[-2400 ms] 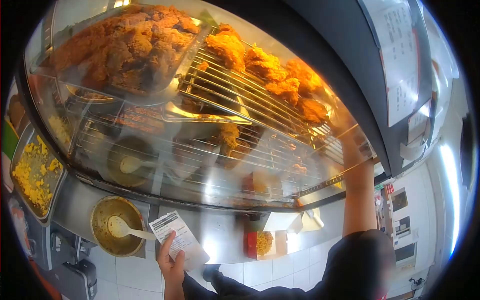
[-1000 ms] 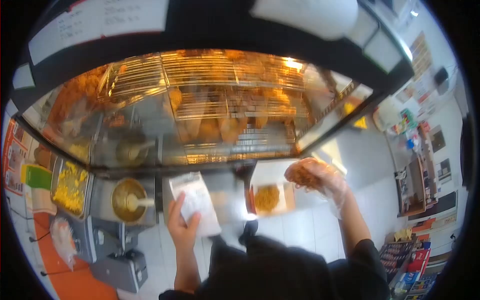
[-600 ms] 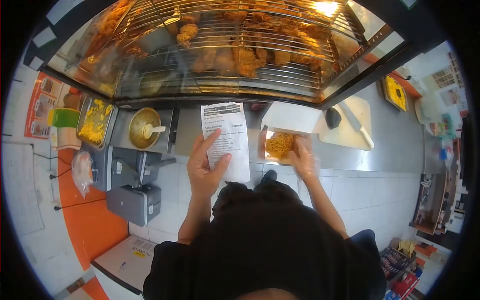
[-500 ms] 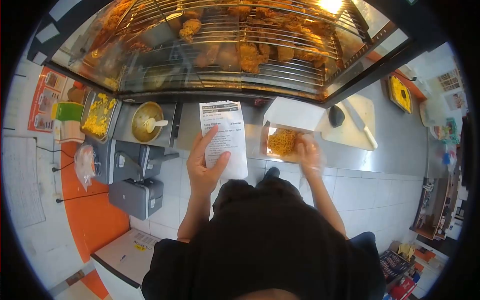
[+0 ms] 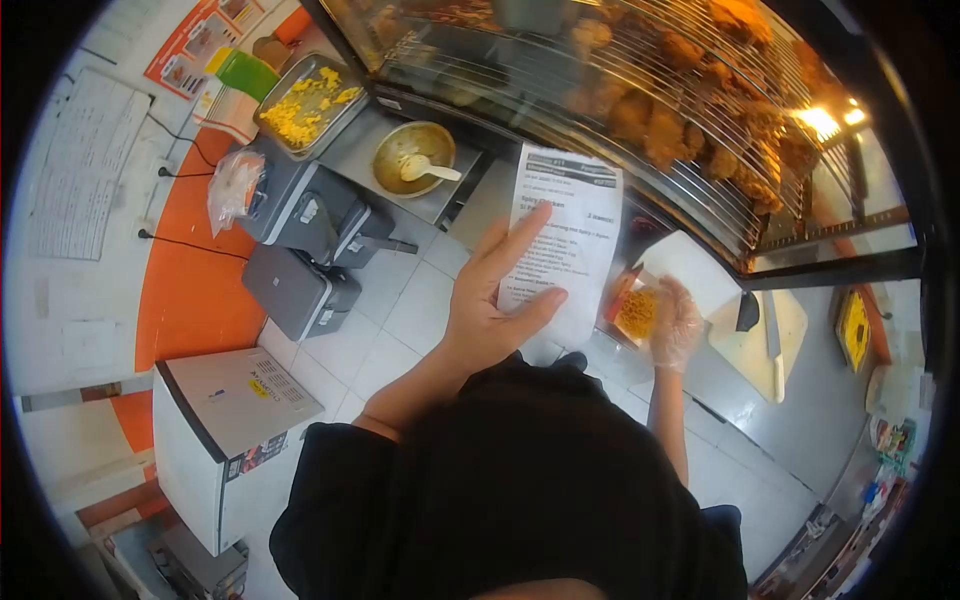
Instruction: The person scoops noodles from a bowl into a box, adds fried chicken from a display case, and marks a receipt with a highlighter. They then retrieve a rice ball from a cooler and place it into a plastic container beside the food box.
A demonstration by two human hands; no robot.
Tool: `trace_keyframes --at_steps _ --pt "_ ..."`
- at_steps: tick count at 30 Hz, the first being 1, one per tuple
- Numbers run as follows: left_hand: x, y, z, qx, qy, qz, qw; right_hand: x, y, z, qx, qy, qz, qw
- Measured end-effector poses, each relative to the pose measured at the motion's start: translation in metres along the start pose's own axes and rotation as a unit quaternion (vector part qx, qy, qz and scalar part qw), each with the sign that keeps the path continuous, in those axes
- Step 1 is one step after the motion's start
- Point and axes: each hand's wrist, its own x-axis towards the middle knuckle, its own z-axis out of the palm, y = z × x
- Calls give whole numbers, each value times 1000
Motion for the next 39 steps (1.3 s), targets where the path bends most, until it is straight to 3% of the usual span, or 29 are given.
trace_keyframes --at_steps 3,6,9,12,15,20,25,27,29,31,33,34,35,36,37,39 --pt "2 11 -13 -39 30 -1 999 -1 -43 10 -96 -17 -34 995" --pt "0 11 -34 -20 34 18 999 -4 -27 31 -98 -8 -91 991" --pt "0 5 -44 -14 18 26 999 -13 -40 38 -19 -15 -45 999" --pt "2 4 -54 -57 37 25 997 -24 -39 54 51 9 32 998" --pt "-1 0 -61 -144 33 -16 989 -34 -46 62 98 -9 52 994" --pt "-5 -1 -76 -62 23 28 997 -36 -48 75 7 -40 19 999" --pt "-12 -5 -90 -84 48 -1 995 -22 -62 103 -23 -98 -17 995" --pt "-14 -8 -96 -82 59 -3 995 -19 -87 120 24 -200 160 966" --pt "-16 -12 -99 -58 75 4 995 -15 -99 139 63 -237 125 961" --pt "-21 -16 -110 -56 116 2 992 -6 -98 171 95 -374 202 900" --pt "-30 -24 -129 -4 197 6 980 -3 -69 216 254 -428 296 815" --pt "-34 -25 -144 45 238 14 970 4 -73 230 257 -426 295 816" --pt "-36 -22 -158 31 284 17 958 9 -80 246 314 -445 354 760" --pt "-41 -18 -174 101 341 1 934 14 -88 261 368 -461 409 697" --pt "-48 -17 -191 162 387 -1 908 17 -95 274 371 -459 408 696" --pt "-62 -6 -206 130 437 -7 890 25 -109 301 389 -414 435 699"
